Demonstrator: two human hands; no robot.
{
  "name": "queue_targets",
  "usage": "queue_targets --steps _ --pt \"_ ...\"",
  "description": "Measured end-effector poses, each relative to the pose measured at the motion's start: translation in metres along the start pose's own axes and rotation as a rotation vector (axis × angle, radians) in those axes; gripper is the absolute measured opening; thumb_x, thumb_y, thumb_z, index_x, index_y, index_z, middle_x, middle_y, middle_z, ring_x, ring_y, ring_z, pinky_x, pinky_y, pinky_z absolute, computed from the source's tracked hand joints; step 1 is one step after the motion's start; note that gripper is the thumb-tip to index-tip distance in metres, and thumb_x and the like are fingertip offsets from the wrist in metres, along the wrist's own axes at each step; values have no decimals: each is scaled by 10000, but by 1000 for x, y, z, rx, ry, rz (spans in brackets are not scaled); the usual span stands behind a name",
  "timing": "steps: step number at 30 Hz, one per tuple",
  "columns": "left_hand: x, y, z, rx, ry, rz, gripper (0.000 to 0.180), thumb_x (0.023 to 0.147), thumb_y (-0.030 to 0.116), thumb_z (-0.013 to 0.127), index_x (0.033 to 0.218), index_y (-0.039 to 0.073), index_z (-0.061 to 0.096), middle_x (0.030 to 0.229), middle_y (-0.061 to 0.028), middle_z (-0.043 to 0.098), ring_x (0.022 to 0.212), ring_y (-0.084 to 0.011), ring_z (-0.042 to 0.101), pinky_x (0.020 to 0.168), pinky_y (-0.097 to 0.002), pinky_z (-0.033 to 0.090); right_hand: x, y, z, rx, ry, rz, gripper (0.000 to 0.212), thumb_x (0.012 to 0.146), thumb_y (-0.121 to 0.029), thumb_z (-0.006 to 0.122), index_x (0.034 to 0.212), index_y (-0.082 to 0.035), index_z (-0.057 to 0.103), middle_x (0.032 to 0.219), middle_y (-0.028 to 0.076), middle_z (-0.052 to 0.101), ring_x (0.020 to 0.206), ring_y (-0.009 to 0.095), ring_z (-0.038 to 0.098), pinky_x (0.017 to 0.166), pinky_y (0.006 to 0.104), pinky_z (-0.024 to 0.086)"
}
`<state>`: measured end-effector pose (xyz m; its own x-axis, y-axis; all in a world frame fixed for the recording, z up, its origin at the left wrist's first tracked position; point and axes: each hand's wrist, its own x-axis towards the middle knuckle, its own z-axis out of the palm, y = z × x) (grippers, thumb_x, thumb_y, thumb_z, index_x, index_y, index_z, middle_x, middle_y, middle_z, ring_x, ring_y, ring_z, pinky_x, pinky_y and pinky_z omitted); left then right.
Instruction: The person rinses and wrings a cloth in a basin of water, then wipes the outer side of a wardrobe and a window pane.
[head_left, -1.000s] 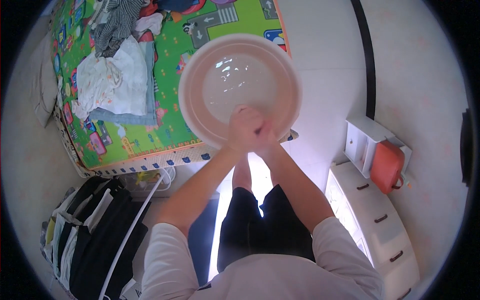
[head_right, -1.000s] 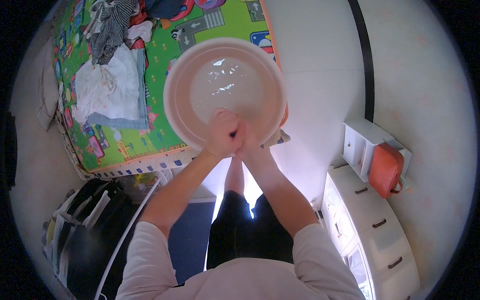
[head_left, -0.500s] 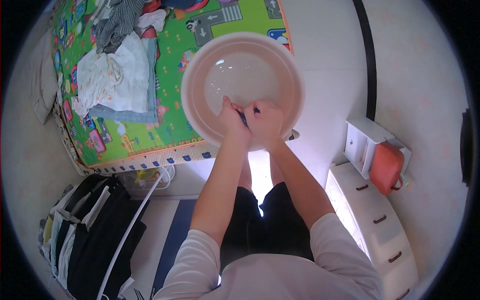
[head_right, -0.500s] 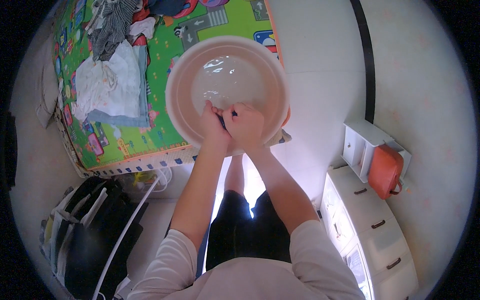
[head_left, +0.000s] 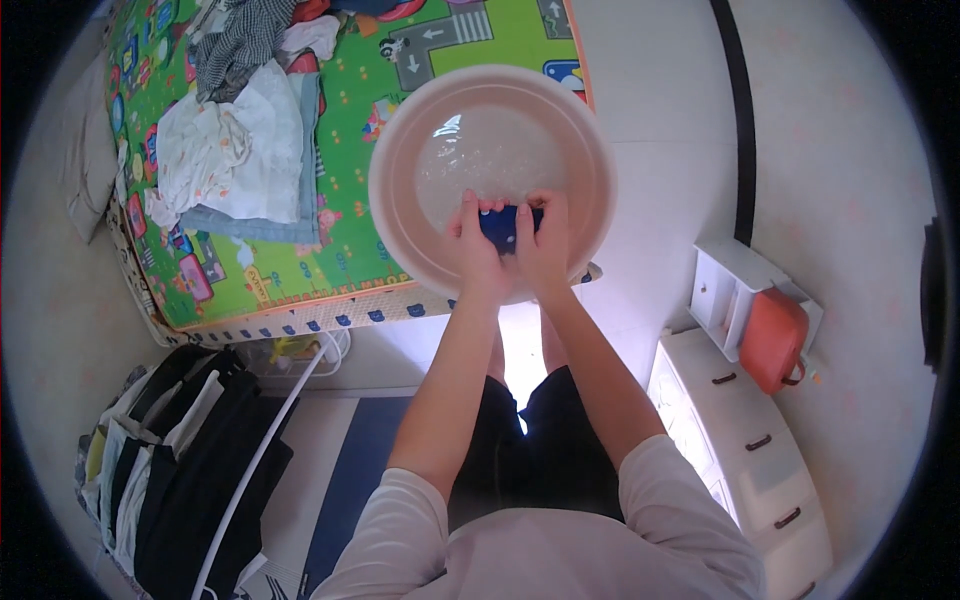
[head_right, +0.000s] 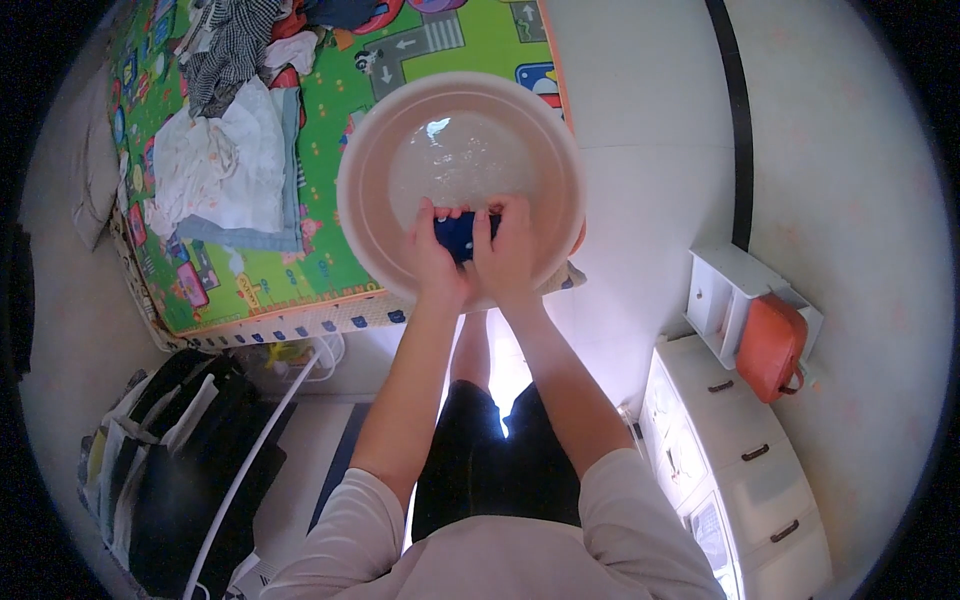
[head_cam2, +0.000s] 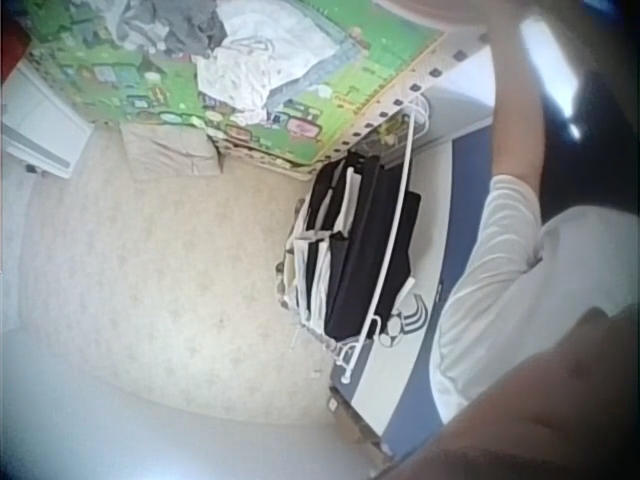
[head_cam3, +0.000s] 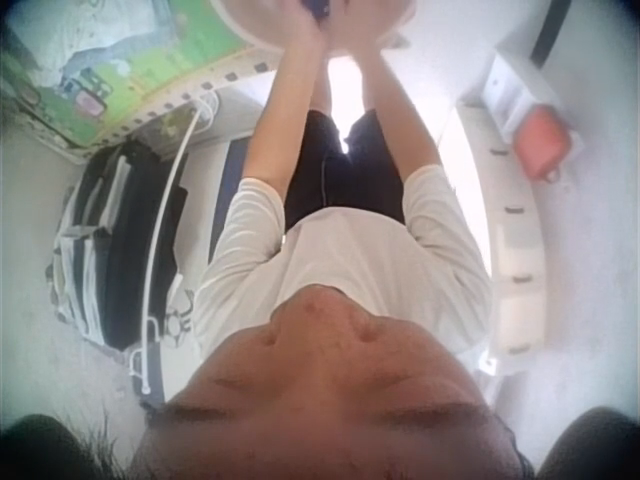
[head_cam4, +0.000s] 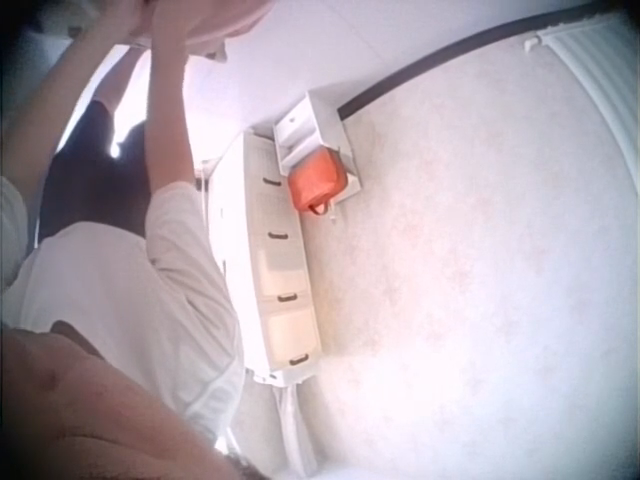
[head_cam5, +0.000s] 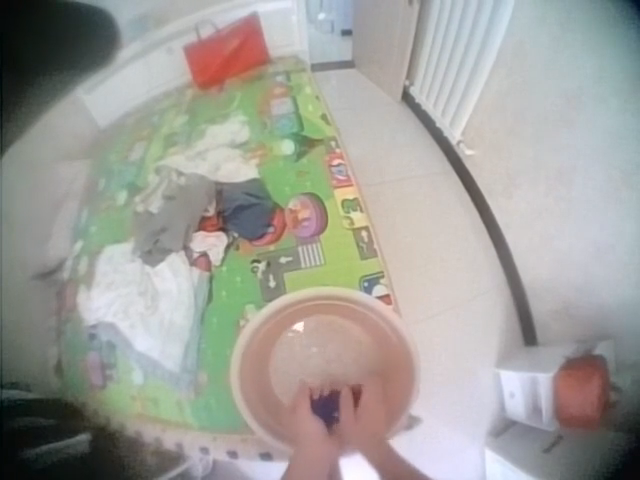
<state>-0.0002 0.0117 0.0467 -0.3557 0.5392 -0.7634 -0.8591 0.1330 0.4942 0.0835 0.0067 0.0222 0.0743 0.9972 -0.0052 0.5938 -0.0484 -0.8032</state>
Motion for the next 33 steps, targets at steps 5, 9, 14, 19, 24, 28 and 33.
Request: queue_targets --steps 5,9,14,19,24,28,33 --pt "-10 35 4 794 -404 417 272 928 177 656 694 51 599 717 -59 657 745 -207 666 750 -351 546 -1 24 -23 1431 -321 918 447 1013 -354 462 1295 -18 551 1227 101 583 1101 219 569 978 368 440" --pt "-21 58 30 1245 -1131 938 159 755 133 742 660 82 624 705 -45 666 686 -238 672 656 -362 538 16 0 -50 1497 -725 1108 567 1035 -400 381 1397 26 472 1310 129 548 1146 228 544 1006 365 426" --pt "-34 45 36 1360 -1543 918 109 682 147 730 656 117 629 729 -28 671 681 -252 653 660 -369 534 -16 16 -29 1548 -434 838 588 1038 -405 382 1424 33 451 1283 133 554 1133 226 542 1010 362 422" --pt "-35 26 30 1100 -1019 892 181 768 160 702 644 90 590 683 -57 639 628 -256 615 659 -369 518 -40 61 -1 1406 -262 453 557 1039 -393 412 1382 40 483 1185 129 588 1055 212 565 946 341 452" --pt "-29 4 9 613 -402 294 414 984 277 557 619 96 487 624 -61 554 599 -224 571 665 -382 505 -4 3 -12 1613 -139 978 347 1024 -288 510 1117 33 604 895 84 643 786 158 597 682 293 488" --pt "-20 3 22 -44 12 -45 438 1039 344 489 664 134 400 561 -24 416 530 -194 448 626 -376 471 15 -34 -14 749 118 811 334 1009 -257 553 800 1 589 668 45 589 605 142 555 558 315 443" --pt "-7 -6 19 -98 137 -106 405 1029 353 500 695 151 390 563 -8 385 534 -175 405 590 -341 446 18 -26 -15 266 36 427 413 1010 -248 543 691 12 572 577 100 569 536 171 558 536 355 434"
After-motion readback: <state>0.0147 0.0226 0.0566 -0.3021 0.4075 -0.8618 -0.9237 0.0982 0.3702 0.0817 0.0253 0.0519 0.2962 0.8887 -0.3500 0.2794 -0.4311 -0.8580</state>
